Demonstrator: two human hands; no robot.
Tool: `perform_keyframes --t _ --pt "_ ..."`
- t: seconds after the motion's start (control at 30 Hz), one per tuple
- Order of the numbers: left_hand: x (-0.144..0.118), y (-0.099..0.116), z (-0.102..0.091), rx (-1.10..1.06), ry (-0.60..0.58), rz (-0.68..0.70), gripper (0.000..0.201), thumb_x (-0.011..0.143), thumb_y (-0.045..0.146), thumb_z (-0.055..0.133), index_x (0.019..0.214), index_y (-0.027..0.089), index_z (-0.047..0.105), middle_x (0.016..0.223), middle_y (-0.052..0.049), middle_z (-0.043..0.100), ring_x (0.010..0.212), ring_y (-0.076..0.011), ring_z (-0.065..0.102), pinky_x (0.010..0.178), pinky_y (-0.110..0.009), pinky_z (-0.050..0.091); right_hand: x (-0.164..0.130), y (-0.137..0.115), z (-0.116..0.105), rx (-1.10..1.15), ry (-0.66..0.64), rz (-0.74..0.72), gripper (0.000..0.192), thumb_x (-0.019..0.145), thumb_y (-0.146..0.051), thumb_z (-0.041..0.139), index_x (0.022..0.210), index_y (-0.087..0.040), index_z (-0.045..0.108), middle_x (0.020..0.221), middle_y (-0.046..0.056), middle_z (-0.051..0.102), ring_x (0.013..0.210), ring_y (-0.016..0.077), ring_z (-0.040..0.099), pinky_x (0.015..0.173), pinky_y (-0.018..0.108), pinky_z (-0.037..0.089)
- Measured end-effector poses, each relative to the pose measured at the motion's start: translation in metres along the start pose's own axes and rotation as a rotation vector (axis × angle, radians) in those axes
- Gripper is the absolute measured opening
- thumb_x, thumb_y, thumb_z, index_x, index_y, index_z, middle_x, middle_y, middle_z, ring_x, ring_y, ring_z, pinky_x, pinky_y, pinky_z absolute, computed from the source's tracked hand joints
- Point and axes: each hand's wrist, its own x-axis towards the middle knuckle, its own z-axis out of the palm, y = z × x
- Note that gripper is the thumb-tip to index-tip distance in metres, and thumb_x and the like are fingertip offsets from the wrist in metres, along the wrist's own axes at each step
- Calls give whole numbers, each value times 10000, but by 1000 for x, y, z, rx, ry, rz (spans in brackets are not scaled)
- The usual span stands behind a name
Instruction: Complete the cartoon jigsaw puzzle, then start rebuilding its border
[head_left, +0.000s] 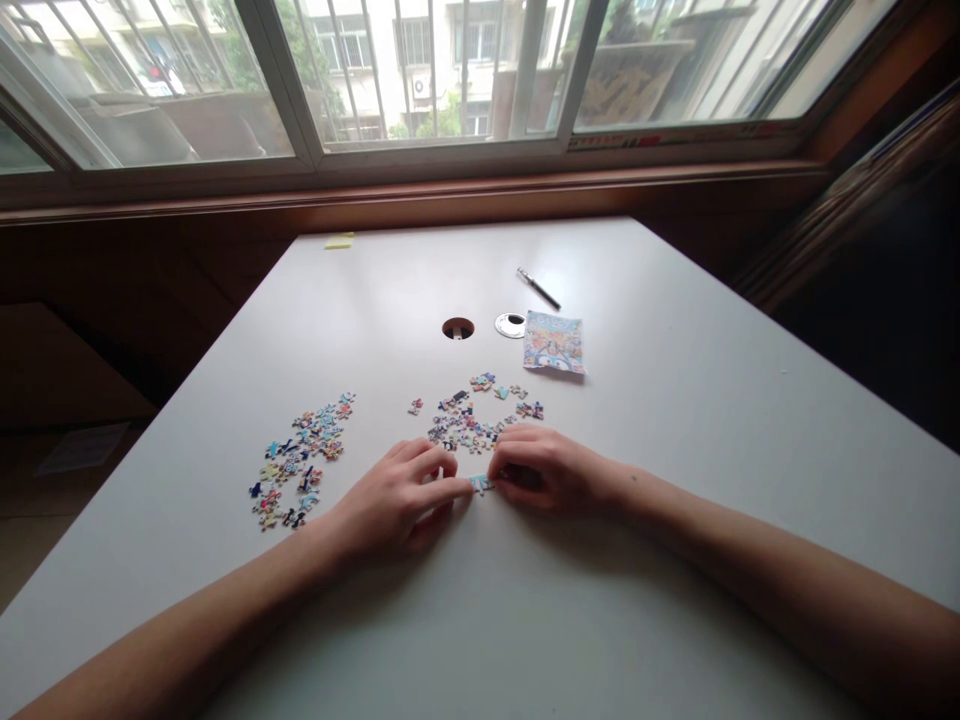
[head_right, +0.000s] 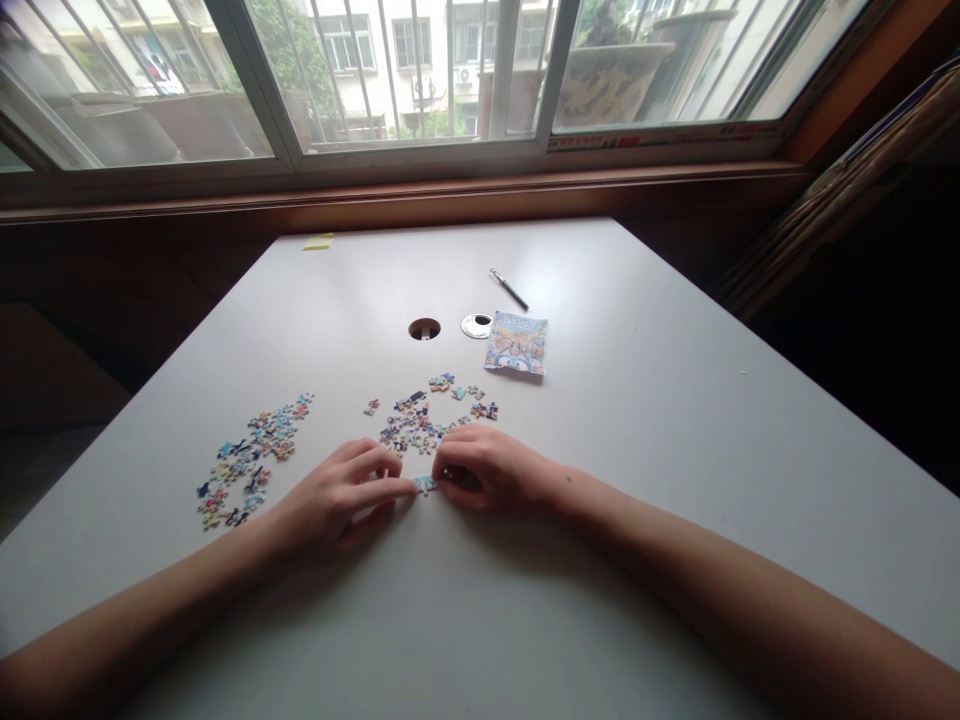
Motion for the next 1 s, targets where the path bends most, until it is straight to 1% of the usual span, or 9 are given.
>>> perform_keyframes --t 0.37,1.0 --pt "0 1 -1 4 6 -1 293 918 148 522 1172 232 641 1010 -83 599 896 -198 509 845 -365 455 1 0 1 -49 -37 -12 98 856 -123 536 802 -196 575 696 2 538 673 141 470 700 276 417" --pt "1 1 0 10 18 4 281 919 152 522 1162 231 640 1002 -83 601 899 -199 514 848 -361 458 2 0 0 -61 -17 -21 122 860 -126 530 805 -189 619 687 13 559 672 142 483 699 277 429"
